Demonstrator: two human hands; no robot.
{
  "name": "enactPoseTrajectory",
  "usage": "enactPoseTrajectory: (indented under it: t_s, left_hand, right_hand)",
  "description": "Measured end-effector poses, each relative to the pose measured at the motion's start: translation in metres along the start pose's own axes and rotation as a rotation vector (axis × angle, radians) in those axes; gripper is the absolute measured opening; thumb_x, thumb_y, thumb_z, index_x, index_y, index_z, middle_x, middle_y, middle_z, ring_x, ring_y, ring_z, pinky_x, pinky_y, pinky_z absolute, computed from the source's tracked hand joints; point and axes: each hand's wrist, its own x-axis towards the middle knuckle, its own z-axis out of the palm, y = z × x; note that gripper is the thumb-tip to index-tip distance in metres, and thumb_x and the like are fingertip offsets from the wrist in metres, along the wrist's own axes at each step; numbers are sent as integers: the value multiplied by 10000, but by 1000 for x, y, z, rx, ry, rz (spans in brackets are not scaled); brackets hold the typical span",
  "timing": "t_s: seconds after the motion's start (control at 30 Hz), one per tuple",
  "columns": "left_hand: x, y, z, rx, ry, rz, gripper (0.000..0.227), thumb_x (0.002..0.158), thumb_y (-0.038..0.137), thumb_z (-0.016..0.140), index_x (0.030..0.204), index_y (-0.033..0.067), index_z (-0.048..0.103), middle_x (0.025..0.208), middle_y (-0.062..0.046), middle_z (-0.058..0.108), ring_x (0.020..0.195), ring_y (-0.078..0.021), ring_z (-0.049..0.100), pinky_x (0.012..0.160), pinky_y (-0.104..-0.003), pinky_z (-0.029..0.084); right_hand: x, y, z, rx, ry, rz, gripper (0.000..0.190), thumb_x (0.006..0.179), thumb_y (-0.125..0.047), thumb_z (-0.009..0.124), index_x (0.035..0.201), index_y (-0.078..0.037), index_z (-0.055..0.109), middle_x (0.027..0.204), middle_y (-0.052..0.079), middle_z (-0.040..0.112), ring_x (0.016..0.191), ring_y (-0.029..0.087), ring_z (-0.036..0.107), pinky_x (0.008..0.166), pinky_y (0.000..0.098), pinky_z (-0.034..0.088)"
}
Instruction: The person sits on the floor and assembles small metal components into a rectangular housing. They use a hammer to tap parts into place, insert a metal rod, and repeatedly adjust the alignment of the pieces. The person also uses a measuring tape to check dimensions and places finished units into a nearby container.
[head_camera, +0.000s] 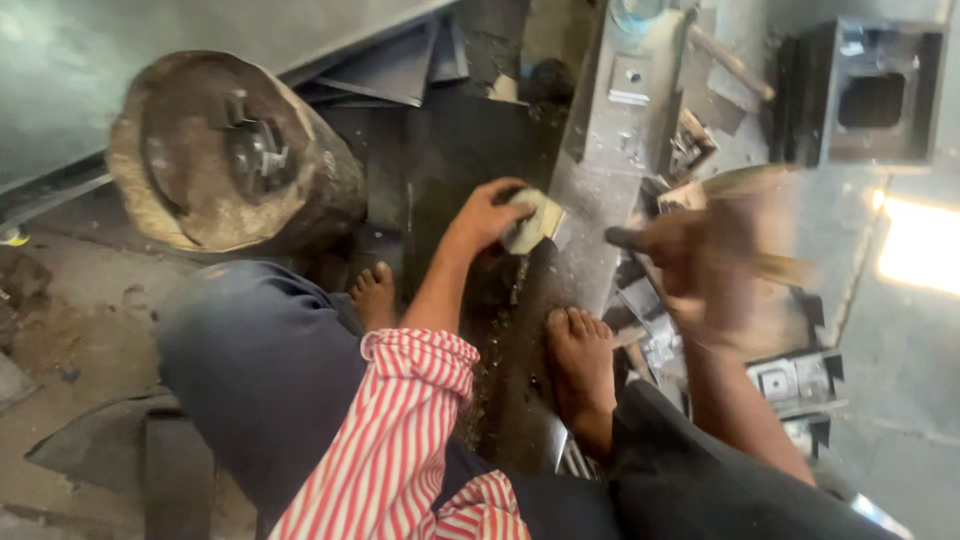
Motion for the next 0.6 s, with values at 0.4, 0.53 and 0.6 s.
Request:
enactPoseTrajectory:
  t_s: [0.4,0.53,0.6]
  left_hand:
    - [62,-123,97,-354,171,69,416,1021,361,632,1116,-28,746,900,-54,749,807,-119,649,757,-293,530]
    - [88,-132,112,-501,108,10,417,995,358,647,1101,-29,760,892,-72,771,779,-160,684,711,-325,555]
    - [94,-132,117,-385,138,50,399,987,354,649,1113,-5,769,927,-72,794,820,-147,711,745,-308,567]
  right_hand:
    - [-26,-40,24,-1111,-239,460,297,967,-269,636,1093,-1,612,677,88,630,571,183,585,511,329,466]
    - [-19,-90,50,-1117,-187,709,272,948,-267,596,1095,-39,613,649,124,642,498,182,579,436,357,465]
    - [-10,-109,38,-863,-299,641,221,1009,-249,530,1057,-43,593,642,102,618,478,163,530,412,335,427]
